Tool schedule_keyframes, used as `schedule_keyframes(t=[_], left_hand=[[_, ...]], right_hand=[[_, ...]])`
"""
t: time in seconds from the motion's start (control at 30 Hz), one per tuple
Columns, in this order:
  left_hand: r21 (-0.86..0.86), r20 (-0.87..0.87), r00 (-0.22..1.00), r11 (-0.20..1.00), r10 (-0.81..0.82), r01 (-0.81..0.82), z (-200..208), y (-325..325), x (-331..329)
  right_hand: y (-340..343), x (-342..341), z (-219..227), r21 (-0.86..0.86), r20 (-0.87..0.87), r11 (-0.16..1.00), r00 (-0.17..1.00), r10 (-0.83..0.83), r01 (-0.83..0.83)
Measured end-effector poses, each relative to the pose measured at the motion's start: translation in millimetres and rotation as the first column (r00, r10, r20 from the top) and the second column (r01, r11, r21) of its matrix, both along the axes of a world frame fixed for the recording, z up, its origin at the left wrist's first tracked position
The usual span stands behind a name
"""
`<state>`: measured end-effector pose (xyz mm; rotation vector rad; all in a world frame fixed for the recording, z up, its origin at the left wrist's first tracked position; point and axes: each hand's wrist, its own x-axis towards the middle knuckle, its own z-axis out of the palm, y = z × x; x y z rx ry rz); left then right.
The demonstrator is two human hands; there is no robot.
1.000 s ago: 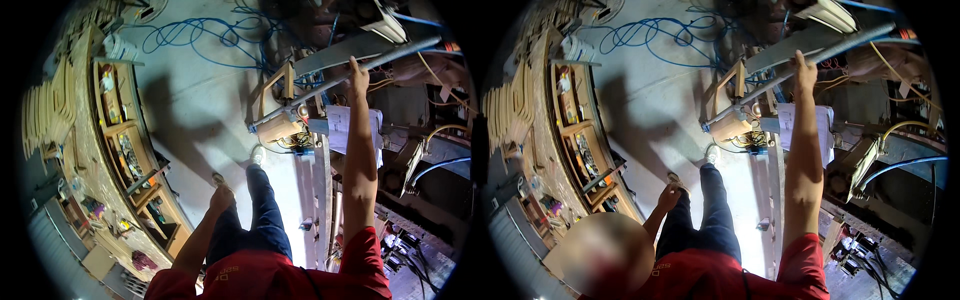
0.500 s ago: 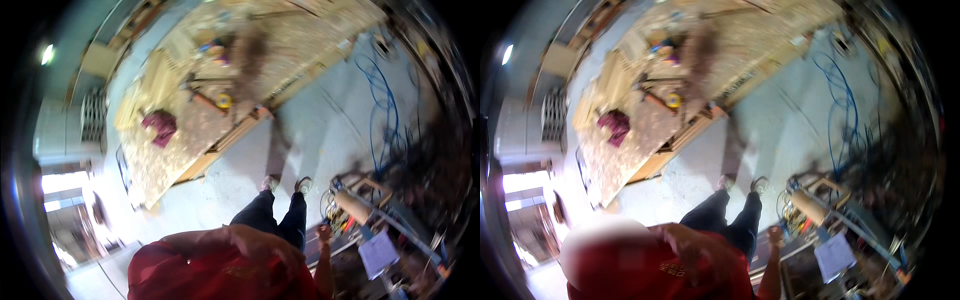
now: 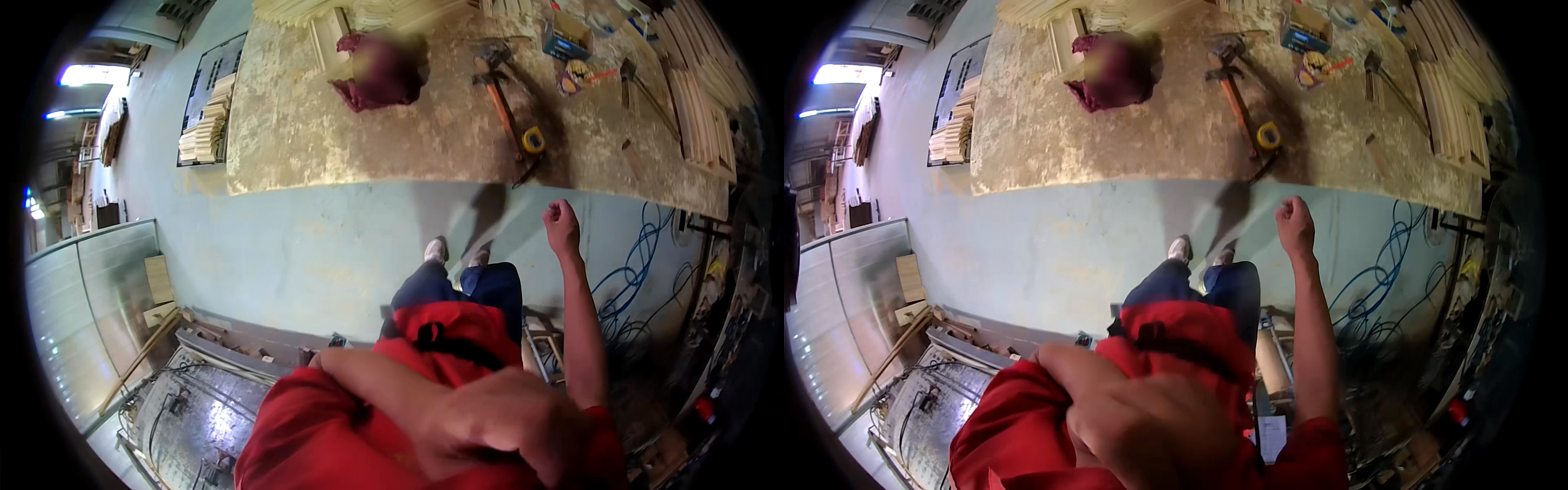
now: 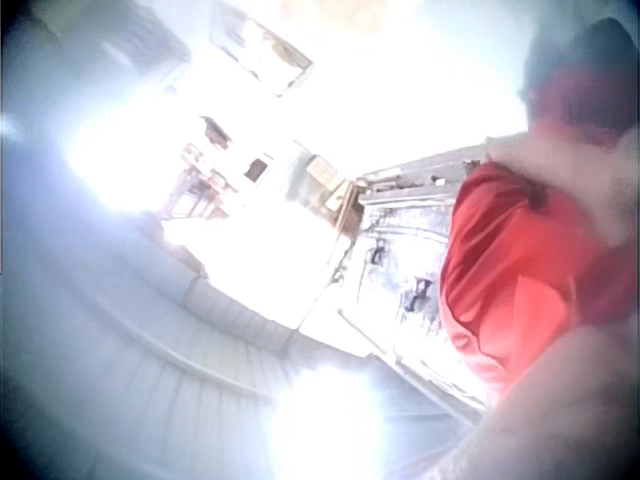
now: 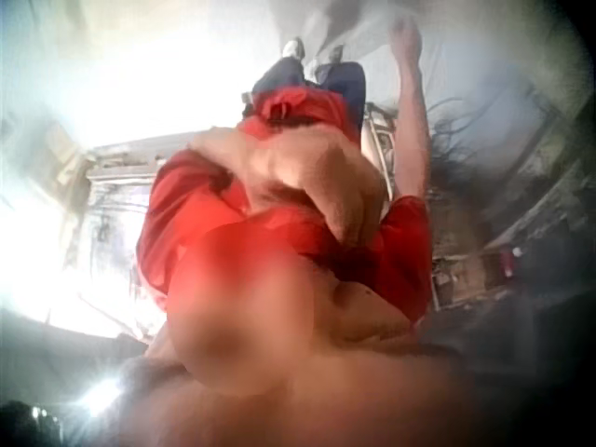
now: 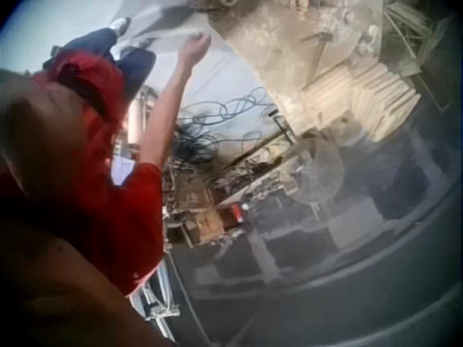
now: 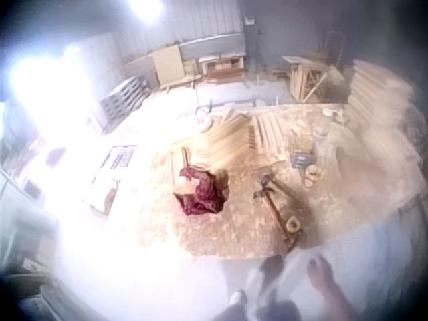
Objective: The person measures a wooden frame, retrieves a wooden panel, and fits it into the frame. They then wipe the frame with a cloth, use a bar clamp to secure the frame, and handle small wooden dowels and curved pieces on the workbench.
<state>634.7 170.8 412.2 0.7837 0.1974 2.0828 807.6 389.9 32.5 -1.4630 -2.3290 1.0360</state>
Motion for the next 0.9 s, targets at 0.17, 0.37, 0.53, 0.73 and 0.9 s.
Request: schedule_keyframes(t=[0.17, 0.37, 0.53, 0.73, 0.9], left_hand=[[0.182, 0.331, 0.936, 0.981, -0.122, 0.064, -39.1, 71.4, -16.6], [-0.399, -0.321, 0.854, 0.877, -0.409, 0.269, -136.2, 206.2, -139.5], [-0.811, -0.480, 0.741, -0.085, -0.469, -0.579, -339.0, 245.5, -142.1], [-0.602, -0.418, 0.454, -0.135, -0.787, -0.787, -416.3, 314.7, -163.7], [-0.559, -0.577, 0.229, 0.175, -0.784, -0.811, -433.6, 344.5, -220.4]], right_hand=[[113.2, -127.5, -9.9, 0.443, 0.151, 0.881, 0.982, 0.112, -0.168], [240.3, -221.2, -65.9, 0.265, 0.328, 0.920, 0.924, 0.195, -0.289], [205.3, -278.8, -6.0, -0.239, -0.029, 0.963, 0.992, 0.119, -0.123], [341.0, -426.9, 37.4, -0.376, -0.194, 0.902, 0.934, -0.301, 0.213], [541.9, -476.8, -19.2, -0.279, -0.250, 0.869, 0.843, -0.476, 0.408]])
